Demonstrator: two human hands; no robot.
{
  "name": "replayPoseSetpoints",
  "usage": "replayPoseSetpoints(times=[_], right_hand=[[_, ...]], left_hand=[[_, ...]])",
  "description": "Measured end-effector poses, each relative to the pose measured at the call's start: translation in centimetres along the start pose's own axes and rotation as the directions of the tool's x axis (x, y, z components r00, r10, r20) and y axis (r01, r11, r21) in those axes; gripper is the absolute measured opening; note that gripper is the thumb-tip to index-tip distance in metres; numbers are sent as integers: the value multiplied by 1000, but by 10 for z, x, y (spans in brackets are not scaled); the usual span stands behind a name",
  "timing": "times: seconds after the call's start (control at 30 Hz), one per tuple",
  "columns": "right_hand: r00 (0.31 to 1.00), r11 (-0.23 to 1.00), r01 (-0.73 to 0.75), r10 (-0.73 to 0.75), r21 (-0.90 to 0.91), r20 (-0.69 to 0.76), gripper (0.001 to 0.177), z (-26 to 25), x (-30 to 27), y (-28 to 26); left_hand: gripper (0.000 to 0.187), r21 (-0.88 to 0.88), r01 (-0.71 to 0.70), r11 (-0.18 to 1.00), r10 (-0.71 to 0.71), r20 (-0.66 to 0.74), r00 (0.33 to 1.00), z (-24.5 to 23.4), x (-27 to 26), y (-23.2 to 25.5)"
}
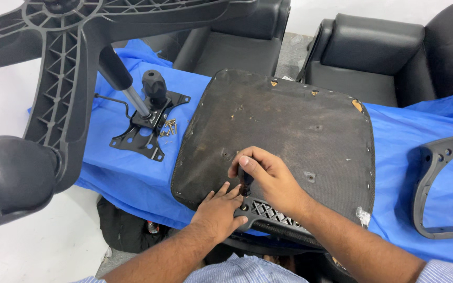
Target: The person uses a screwdriver to remove screws from a plastic frame attached to a black seat cushion. They detach the frame and set it aside, then flip the seat cushion over to access the underside and continue removing screws from another plastic component.
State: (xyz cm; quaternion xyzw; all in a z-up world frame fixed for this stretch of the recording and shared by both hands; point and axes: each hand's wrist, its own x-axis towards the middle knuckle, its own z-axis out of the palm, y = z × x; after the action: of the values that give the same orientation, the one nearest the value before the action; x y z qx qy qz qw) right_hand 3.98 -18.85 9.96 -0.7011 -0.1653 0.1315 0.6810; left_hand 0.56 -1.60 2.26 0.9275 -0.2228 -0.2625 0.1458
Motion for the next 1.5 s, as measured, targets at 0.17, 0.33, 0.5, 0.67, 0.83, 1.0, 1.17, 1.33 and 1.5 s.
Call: replayPoseSetpoints(times=[0.17, 0.33, 0.5, 0.67, 0.83, 1.0, 1.17, 1.33, 1.5], right_hand=[[1000, 1000, -23, 23, -2, -19, 37, 5, 1, 5], [999, 1000, -30, 31, 9, -31, 30, 12, -2, 6], [999, 997, -53, 53, 55, -2, 26, 13, -4, 4], [993, 997, -60, 54, 57, 103, 27, 7, 0, 0], [967, 992, -104, 83, 76, 240, 31, -2, 11, -2], [942, 979, -104, 39, 177, 334, 35, -13, 16, 4], [948, 980, -142, 94, 139, 304, 23, -13, 13, 0], [952, 990, -139, 122, 39, 281, 25, -5, 7, -7], [953, 987, -157, 141, 42, 269, 28, -1, 4, -7]], left_hand=[[62, 15, -17, 1000, 17, 6, 1000, 2, 1, -2], [60, 31, 14, 999, -16, 58, 998, -5, 1, 2], [58, 16, 49, 999, -50, 76, 996, -6, -3, 6], [55, 3, 66, 998, -66, 82, 994, -3, -3, 4], [62, 7, -8, 1000, 8, -16, 1000, -1, -2, 2], [60, 160, -54, 986, 57, -17, 998, -7, 2, 0], [60, 200, -46, 979, 38, 45, 998, -15, 4, 1], [60, 143, -27, 989, 23, 32, 999, -16, 1, 4], [61, 140, -39, 989, 32, 54, 998, -20, -2, 5]])
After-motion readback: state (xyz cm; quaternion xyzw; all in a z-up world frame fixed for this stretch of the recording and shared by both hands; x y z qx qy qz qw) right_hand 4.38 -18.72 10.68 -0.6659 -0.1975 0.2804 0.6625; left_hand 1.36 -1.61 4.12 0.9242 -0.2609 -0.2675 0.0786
